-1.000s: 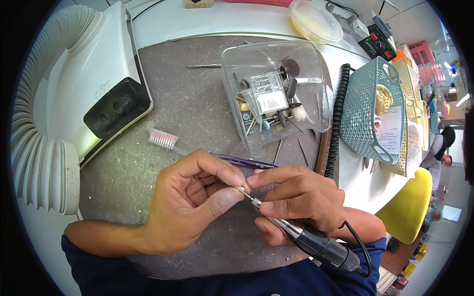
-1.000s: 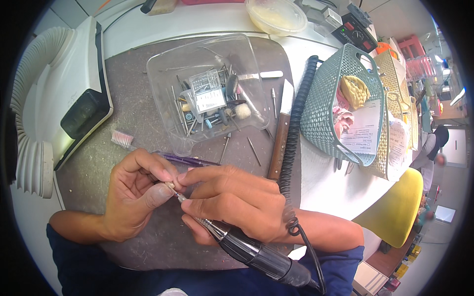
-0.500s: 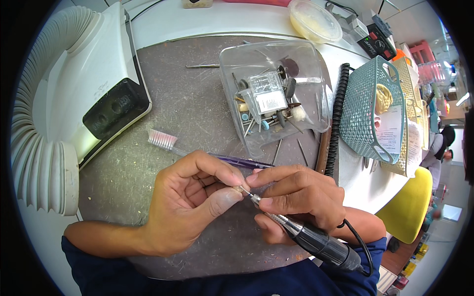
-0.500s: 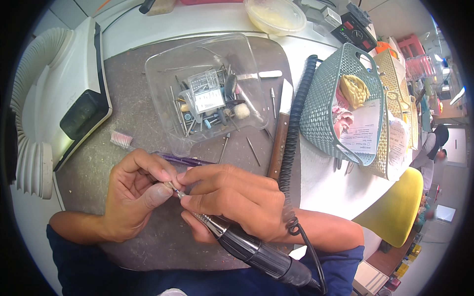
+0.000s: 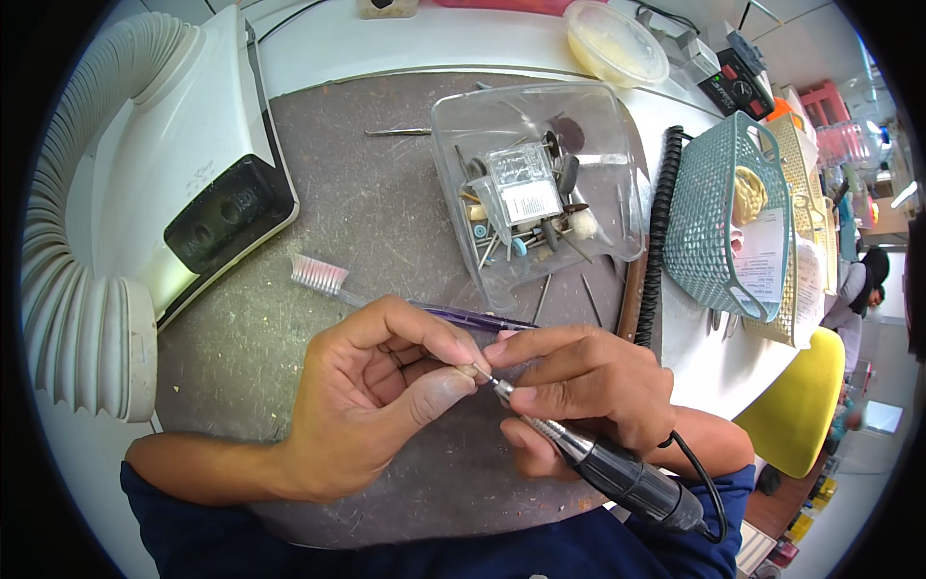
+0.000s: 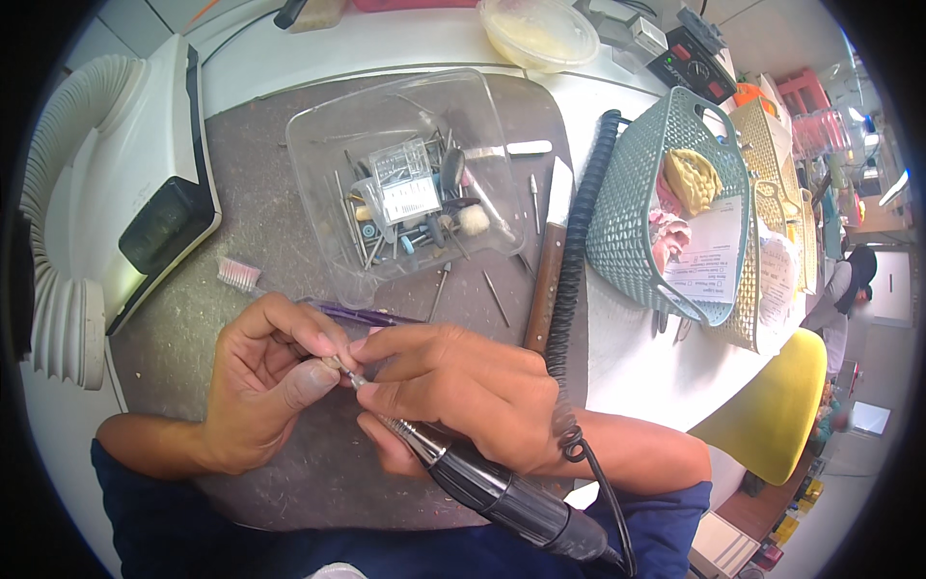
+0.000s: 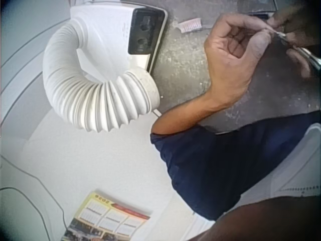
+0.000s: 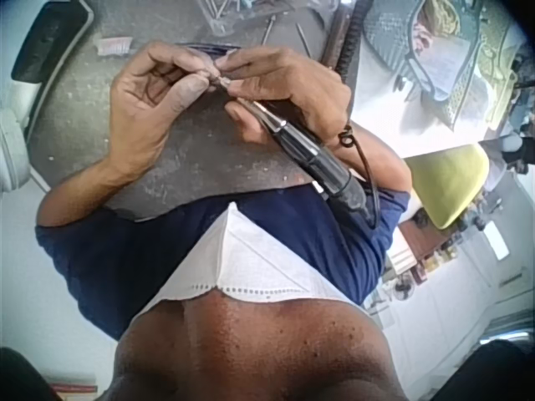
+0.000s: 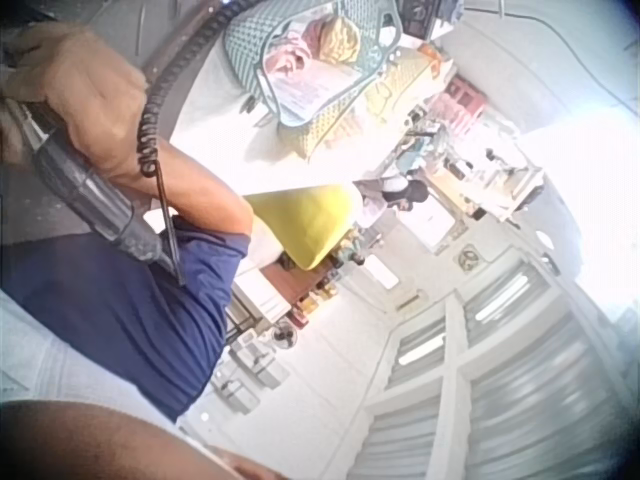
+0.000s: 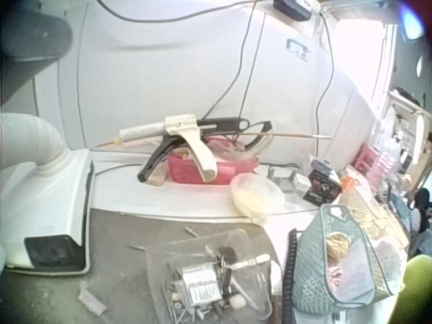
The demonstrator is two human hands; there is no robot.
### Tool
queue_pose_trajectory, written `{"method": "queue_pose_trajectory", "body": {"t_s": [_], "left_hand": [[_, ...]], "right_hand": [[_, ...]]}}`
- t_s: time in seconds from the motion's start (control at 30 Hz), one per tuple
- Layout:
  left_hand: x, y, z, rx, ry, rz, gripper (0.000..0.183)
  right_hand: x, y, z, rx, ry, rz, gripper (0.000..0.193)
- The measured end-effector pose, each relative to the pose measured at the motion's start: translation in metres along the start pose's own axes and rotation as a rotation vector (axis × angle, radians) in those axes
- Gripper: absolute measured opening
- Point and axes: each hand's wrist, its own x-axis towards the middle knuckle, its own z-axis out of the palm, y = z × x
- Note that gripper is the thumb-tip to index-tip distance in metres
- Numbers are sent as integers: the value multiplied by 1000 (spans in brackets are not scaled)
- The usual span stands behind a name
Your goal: The person uses a rotary handpiece to grind and shape a small, tooth-colored object held in their left hand. They periodically stop to brush the object with a toothbrush to remove debris and inspect the surface. The person repeats this cycle of grinding and brushing throughout the clip.
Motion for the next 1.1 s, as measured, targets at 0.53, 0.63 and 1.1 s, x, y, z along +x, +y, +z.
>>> {"method": "queue_pose_trajectory", "body": {"t_s": [0.53, 0.63, 1.1], "left_hand": [[-1, 3, 2, -4, 17, -47, 19], [-1, 1, 1, -3, 4, -26, 18], [-1, -3, -3, -49, -11, 21, 17]], "right_hand": [[1, -1, -1, 6, -11, -12, 28], [1, -1, 1, -5, 16, -29, 27], [0, -1, 1, 15, 50, -71, 27]]}}
